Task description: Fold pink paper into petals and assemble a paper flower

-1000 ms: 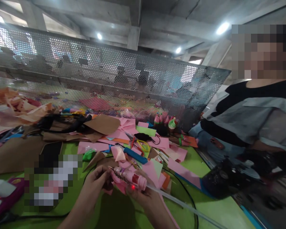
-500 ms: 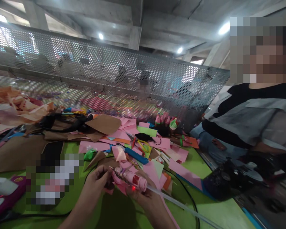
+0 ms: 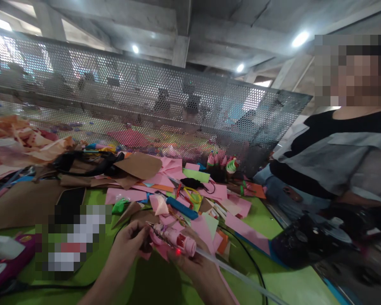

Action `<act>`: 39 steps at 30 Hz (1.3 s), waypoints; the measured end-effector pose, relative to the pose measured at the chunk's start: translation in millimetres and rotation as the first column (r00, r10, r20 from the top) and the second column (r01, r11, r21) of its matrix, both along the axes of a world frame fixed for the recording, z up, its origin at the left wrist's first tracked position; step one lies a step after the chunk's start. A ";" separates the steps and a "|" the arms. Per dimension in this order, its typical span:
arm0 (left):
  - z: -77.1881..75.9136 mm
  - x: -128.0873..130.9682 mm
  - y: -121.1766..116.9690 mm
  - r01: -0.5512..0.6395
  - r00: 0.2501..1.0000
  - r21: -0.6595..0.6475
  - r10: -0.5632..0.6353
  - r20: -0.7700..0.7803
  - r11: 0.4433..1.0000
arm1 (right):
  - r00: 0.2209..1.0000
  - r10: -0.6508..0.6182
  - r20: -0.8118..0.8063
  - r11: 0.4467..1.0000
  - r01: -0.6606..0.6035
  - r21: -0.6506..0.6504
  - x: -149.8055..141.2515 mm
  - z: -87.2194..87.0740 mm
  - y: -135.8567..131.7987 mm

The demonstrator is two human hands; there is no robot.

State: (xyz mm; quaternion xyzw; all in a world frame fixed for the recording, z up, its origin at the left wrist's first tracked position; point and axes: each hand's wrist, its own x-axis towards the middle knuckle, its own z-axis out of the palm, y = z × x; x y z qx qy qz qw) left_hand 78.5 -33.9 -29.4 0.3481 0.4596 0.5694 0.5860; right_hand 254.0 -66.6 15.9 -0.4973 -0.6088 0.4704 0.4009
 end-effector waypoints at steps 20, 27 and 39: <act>-9.1 -0.1 0.7 -0.028 0.990 0.042 0.033 -0.140 0.999 | 1.000 0.026 0.015 0.999 -0.027 0.018 -1.9 0.4 0.7; -12.8 1.3 -0.7 -0.028 0.982 0.029 0.033 -0.187 0.999 | 1.000 0.019 -0.015 1.000 -0.019 0.004 -2.8 1.5 0.1; -2.9 -1.2 0.2 -0.036 0.997 0.004 0.036 -0.062 0.999 | 1.000 0.009 -0.007 1.000 -0.009 0.007 -2.1 1.0 0.1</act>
